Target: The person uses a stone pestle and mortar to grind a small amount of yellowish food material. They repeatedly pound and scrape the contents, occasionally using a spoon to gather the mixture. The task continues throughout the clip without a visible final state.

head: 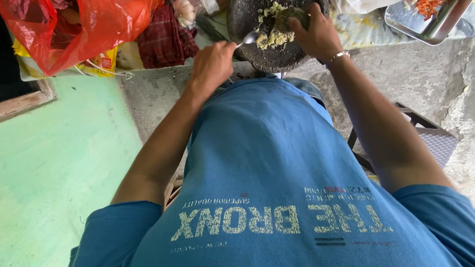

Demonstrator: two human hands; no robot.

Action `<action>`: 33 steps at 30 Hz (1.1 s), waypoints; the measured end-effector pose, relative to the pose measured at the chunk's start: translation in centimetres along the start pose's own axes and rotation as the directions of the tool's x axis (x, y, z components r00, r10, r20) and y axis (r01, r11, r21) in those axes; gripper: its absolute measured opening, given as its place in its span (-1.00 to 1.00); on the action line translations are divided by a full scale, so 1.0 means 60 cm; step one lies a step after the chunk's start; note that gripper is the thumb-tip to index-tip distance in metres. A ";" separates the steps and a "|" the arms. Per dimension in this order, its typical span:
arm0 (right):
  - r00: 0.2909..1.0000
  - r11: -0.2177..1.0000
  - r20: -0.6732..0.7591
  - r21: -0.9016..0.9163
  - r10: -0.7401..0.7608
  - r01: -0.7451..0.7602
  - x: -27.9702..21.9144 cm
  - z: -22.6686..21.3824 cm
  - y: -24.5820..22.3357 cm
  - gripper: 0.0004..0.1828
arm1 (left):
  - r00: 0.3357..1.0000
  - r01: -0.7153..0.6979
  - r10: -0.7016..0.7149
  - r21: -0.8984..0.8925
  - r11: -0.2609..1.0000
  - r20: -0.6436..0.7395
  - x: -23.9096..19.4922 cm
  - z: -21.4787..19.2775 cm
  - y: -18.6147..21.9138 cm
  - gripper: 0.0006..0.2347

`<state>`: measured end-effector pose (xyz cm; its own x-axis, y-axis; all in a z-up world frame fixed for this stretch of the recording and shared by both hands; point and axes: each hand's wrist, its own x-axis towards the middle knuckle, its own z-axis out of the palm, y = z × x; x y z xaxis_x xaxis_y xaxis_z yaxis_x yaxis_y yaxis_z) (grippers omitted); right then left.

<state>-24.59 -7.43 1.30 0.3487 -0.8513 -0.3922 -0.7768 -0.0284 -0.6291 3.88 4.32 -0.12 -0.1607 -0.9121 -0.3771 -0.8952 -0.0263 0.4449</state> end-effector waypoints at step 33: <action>0.975 0.910 -0.005 0.360 0.223 -0.206 -0.118 -0.021 0.009 -0.42 | 0.981 -0.188 0.193 0.336 0.923 0.020 0.063 -0.013 0.012 -0.79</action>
<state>-28.15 -2.11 4.58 0.1645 -0.8387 -0.5191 -0.5896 0.3383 -0.7334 2.94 0.52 -0.61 -0.3386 -0.8916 -0.3006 -0.9355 0.2849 0.2089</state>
